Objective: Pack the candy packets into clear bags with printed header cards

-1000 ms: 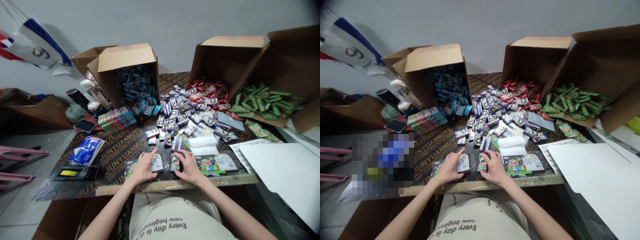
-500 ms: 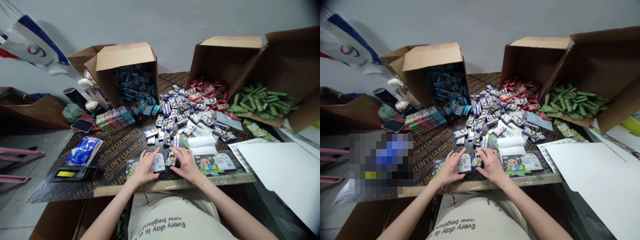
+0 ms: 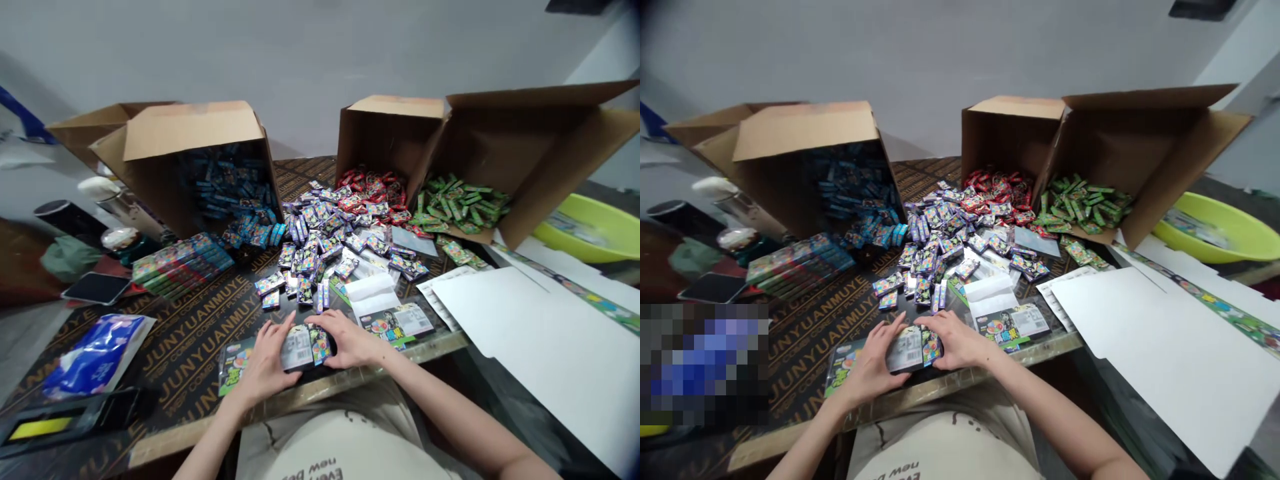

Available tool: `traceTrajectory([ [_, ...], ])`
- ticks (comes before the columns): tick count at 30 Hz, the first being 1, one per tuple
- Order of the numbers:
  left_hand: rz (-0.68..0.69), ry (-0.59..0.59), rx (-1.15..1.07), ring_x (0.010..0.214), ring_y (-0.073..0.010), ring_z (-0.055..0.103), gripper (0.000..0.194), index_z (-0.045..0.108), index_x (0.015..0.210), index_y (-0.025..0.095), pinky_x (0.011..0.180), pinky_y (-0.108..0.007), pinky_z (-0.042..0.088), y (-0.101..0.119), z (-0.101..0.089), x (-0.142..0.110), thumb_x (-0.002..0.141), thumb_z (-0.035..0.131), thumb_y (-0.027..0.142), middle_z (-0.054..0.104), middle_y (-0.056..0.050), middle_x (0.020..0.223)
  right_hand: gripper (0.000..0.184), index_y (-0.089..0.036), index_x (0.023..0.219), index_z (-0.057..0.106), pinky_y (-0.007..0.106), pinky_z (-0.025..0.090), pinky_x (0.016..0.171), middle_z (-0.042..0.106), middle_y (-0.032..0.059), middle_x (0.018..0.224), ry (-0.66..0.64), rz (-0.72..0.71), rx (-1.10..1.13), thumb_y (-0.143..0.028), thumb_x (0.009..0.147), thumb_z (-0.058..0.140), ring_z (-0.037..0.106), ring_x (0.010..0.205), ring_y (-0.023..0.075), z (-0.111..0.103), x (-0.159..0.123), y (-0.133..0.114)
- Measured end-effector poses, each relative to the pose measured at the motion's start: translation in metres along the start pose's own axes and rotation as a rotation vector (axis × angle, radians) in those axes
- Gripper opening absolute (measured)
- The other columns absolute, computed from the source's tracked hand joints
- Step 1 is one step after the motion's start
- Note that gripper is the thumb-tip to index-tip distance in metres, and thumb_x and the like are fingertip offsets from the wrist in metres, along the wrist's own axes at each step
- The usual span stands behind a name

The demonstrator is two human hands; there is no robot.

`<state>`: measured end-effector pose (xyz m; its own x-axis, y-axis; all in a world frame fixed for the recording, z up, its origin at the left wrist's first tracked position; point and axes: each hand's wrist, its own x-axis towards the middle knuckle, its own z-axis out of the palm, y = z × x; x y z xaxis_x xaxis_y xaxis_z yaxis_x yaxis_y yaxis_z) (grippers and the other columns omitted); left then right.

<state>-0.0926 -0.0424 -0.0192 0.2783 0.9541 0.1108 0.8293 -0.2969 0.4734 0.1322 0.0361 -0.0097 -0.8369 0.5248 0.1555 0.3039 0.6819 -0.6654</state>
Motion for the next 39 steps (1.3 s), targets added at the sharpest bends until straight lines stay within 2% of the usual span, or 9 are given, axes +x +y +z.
traceTrajectory([
  [7,-0.071,0.100,-0.085,0.118,-0.0287,0.040,0.096,0.010,0.141,0.023,0.101,-0.047,0.030,0.000,-0.004,0.009,0.062,0.065,0.026,0.050,-0.009,0.125,0.084,-0.022,0.135,0.028,0.041,0.029,0.099,0.050,0.0103,0.127,0.247,0.065,0.050,-0.040,0.065,0.071,0.046,0.115,0.0246,0.001,-0.002,0.006],
  [17,-0.122,0.053,-0.333,0.118,-0.0273,0.046,0.101,0.010,0.140,0.026,0.100,-0.046,0.033,0.012,-0.005,0.016,0.059,0.070,0.023,0.051,-0.010,0.125,0.099,-0.021,0.136,0.027,0.038,0.034,0.096,0.049,0.0112,0.126,0.345,-0.001,0.028,-0.058,0.056,0.071,0.047,0.114,0.0255,-0.003,-0.001,0.002],
  [21,-0.177,0.125,-0.388,0.115,-0.0260,0.048,0.102,0.009,0.140,0.027,0.101,-0.046,0.033,0.010,-0.003,0.020,0.059,0.070,0.023,0.053,-0.008,0.123,0.073,-0.022,0.135,0.028,0.047,0.017,0.104,0.054,0.0105,0.123,0.498,0.091,-0.142,-0.052,0.076,0.057,0.040,0.122,0.0273,0.008,-0.007,-0.009],
  [24,-0.188,0.134,-0.383,0.114,-0.0251,0.049,0.102,0.009,0.140,0.027,0.101,-0.045,0.033,0.008,-0.001,0.021,0.059,0.071,0.024,0.053,-0.007,0.122,0.053,-0.023,0.137,0.027,0.048,0.008,0.106,0.054,0.0080,0.124,0.307,0.034,-0.130,-0.041,0.088,0.039,0.042,0.122,0.0227,0.004,-0.007,-0.014],
  [27,-0.200,0.120,-0.328,0.112,-0.0251,0.049,0.101,0.007,0.140,0.028,0.098,-0.044,0.036,0.008,0.001,0.021,0.060,0.068,0.024,0.052,-0.007,0.121,0.049,-0.025,0.134,0.032,0.048,0.010,0.106,0.057,0.0072,0.121,0.240,-0.012,-0.139,-0.041,0.089,0.039,0.044,0.120,0.0222,-0.024,0.013,0.003],
  [30,-0.132,-0.017,-0.161,0.111,-0.0268,0.047,0.097,0.011,0.140,0.030,0.096,-0.044,0.037,0.011,0.005,0.022,0.059,0.063,0.019,0.049,-0.008,0.122,0.047,-0.026,0.126,0.043,0.049,0.017,0.102,0.052,0.0092,0.126,0.544,0.203,-0.275,-0.045,0.083,0.049,0.037,0.124,0.0264,-0.078,0.058,0.048],
  [33,-0.056,-0.284,0.071,0.116,-0.0321,0.041,0.096,0.027,0.136,0.033,0.097,-0.047,0.033,0.016,0.015,0.025,0.051,0.066,0.017,0.045,-0.009,0.126,0.074,-0.023,0.131,0.036,0.054,0.019,0.098,0.031,0.0161,0.139,0.763,0.531,-0.387,-0.057,0.069,0.059,0.021,0.130,0.0355,-0.139,0.111,0.104],
  [36,-0.062,-0.449,0.226,0.122,-0.0384,0.033,0.087,0.044,0.126,0.030,0.096,-0.052,0.031,0.019,0.025,0.032,0.043,0.069,0.020,0.040,-0.013,0.131,0.083,-0.019,0.133,0.032,0.059,0.022,0.093,0.029,0.0217,0.137,0.738,0.725,-0.362,-0.056,0.065,0.063,0.022,0.127,0.0407,-0.185,0.150,0.143],
  [39,-0.086,-0.517,0.231,0.118,-0.0399,0.037,0.078,0.054,0.113,0.024,0.092,-0.054,0.034,0.022,0.023,0.039,0.038,0.074,0.024,0.044,-0.014,0.126,0.079,-0.017,0.129,0.036,0.057,0.026,0.091,0.047,0.0207,0.121,0.716,0.715,-0.333,-0.046,0.063,0.068,0.036,0.117,0.0396,-0.203,0.165,0.153],
])
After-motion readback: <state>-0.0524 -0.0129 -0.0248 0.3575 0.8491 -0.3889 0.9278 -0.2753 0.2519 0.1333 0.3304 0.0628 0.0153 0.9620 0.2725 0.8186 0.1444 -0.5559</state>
